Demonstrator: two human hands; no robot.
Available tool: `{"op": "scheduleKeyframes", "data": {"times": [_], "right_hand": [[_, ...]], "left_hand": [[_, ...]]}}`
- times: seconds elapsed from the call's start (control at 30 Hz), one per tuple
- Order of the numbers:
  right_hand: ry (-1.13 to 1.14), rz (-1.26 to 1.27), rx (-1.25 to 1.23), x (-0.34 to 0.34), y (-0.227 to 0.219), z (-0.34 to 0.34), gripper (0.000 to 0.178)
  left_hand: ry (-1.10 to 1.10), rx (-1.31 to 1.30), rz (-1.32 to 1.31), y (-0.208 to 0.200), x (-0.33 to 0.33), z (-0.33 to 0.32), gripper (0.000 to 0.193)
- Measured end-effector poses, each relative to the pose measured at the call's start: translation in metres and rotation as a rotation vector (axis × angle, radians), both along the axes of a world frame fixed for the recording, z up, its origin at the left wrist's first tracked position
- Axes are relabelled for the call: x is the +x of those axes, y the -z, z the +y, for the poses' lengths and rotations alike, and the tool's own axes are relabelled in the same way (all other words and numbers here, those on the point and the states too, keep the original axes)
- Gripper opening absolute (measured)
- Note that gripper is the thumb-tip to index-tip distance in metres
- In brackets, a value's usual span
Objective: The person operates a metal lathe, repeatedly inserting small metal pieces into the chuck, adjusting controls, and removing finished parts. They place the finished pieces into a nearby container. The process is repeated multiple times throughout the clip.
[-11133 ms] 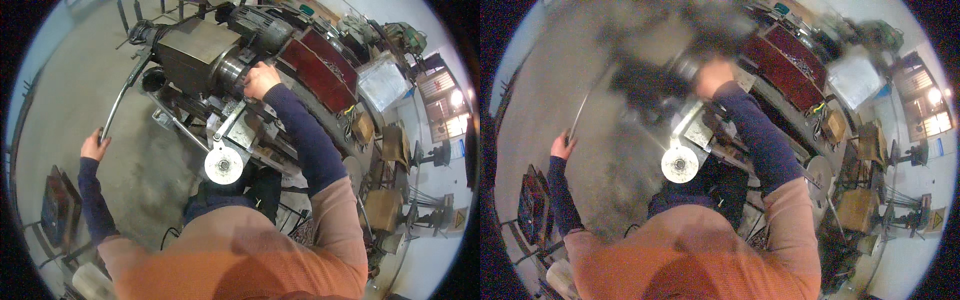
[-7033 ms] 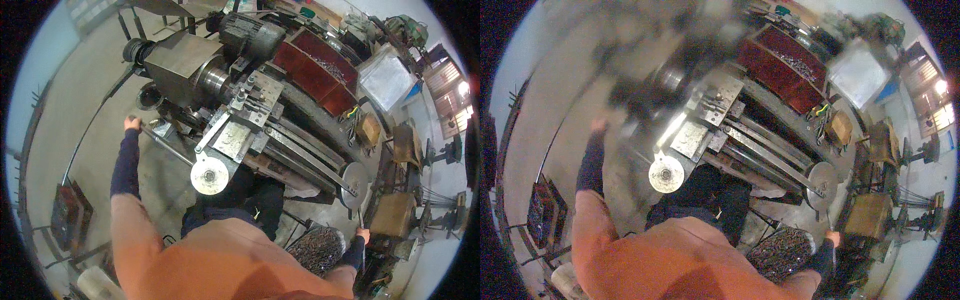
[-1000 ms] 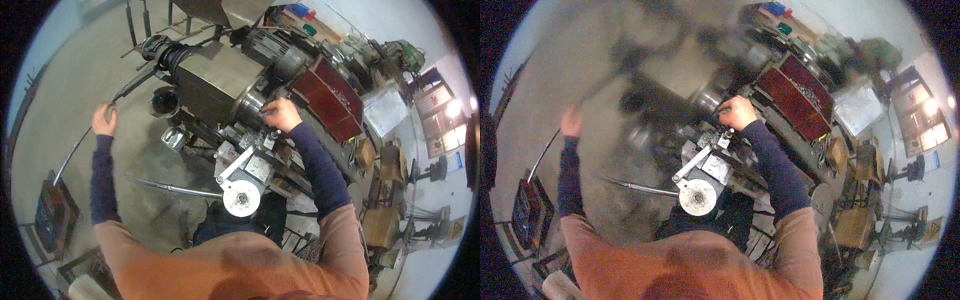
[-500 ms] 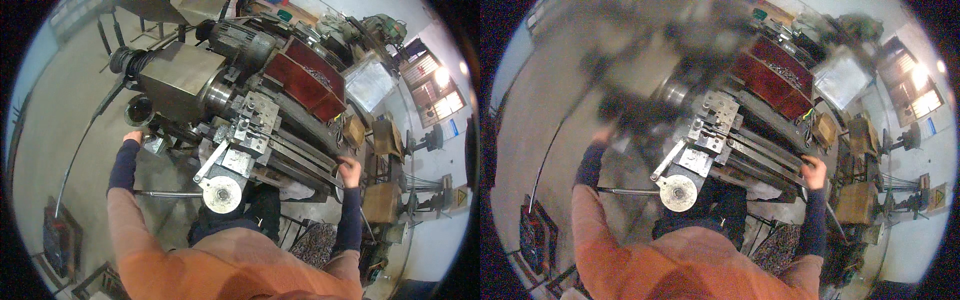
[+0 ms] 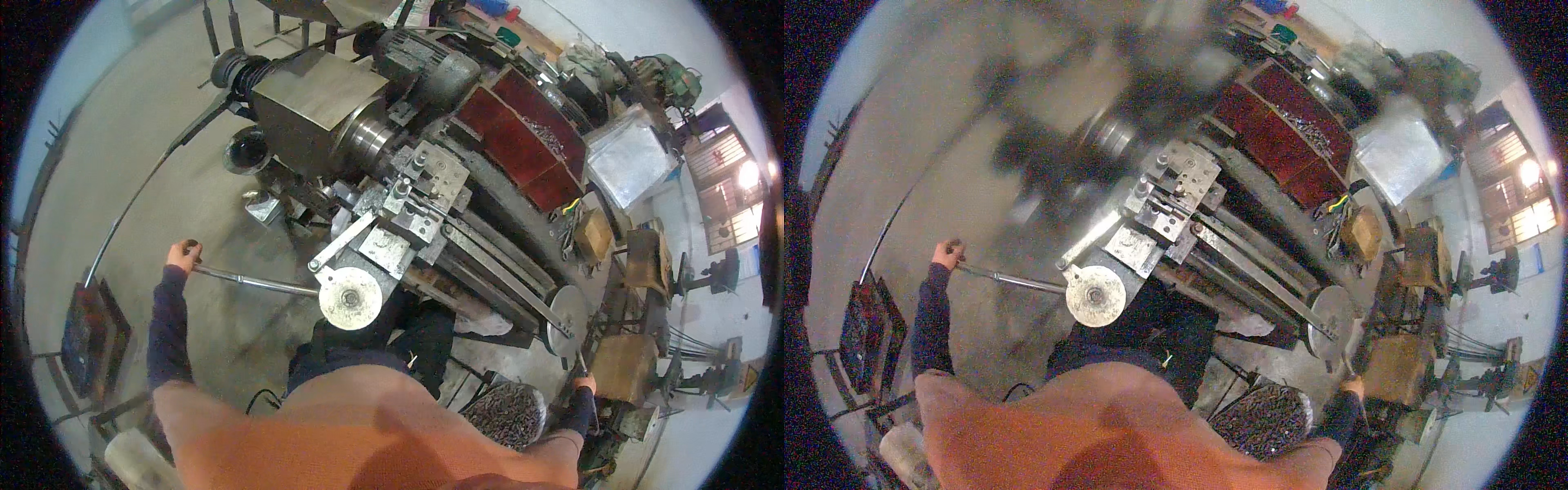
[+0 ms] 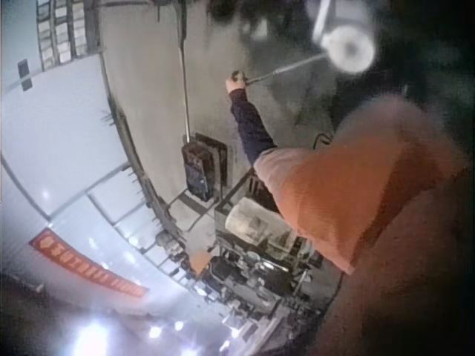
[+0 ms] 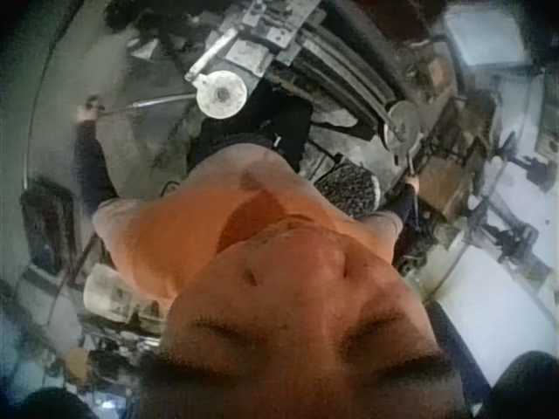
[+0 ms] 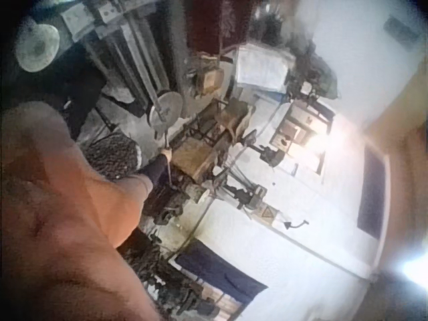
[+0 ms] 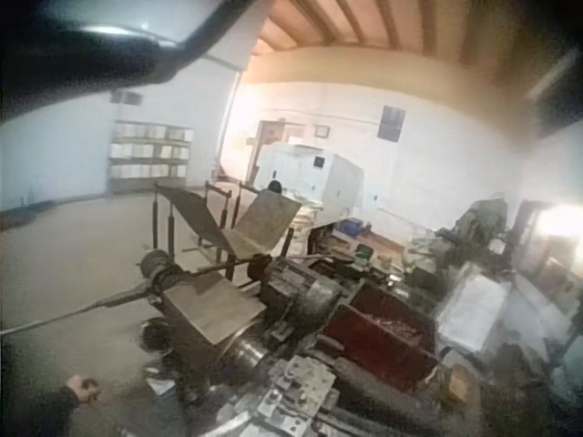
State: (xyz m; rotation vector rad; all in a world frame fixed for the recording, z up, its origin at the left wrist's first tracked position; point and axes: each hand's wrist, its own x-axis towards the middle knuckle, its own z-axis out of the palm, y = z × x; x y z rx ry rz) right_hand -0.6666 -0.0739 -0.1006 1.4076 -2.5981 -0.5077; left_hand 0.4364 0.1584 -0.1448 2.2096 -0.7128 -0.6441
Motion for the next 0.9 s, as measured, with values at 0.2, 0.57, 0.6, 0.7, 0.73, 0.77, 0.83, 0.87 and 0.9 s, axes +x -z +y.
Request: {"op": "scheduleKeyframes", "data": {"times": [0.2,0.57,0.6,0.7,0.73,0.77,0.83,0.87,0.9], "right_hand": [[0.055,-0.150,-0.002,0.041,-0.002,0.061,0.031],[0.357,-0.225,-0.196,0.179,-0.022,0.121,0.039],[0.358,-0.239,-0.208,0.180,-0.021,0.123,0.039],[0.320,-0.248,-0.238,0.199,-0.027,0.119,0.035],[0.311,-0.244,-0.246,0.201,-0.028,0.119,0.035],[0.308,-0.250,-0.243,0.200,-0.027,0.120,0.034],[0.301,-0.265,-0.239,0.197,-0.023,0.118,0.034],[0.313,-0.271,-0.242,0.197,-0.022,0.120,0.034],[0.325,-0.276,-0.245,0.197,-0.022,0.121,0.034]], "left_hand": [[-0.307,-0.272,-0.066,0.017,-0.022,0.020,0.023],[-0.649,-0.348,-0.113,0.069,0.004,-0.001,0.025],[-0.638,-0.315,-0.077,0.052,-0.008,-0.007,0.024],[-0.730,-0.354,-0.048,0.025,-0.025,-0.021,0.022],[-0.713,-0.377,-0.039,0.028,-0.021,-0.022,0.021],[-0.697,-0.399,-0.029,0.036,-0.014,-0.021,0.022],[-0.653,-0.394,-0.057,0.053,0.001,-0.015,0.022],[-0.617,-0.367,-0.093,0.058,0.007,-0.014,0.022],[-0.582,-0.339,-0.129,0.063,0.013,-0.013,0.022]]}}
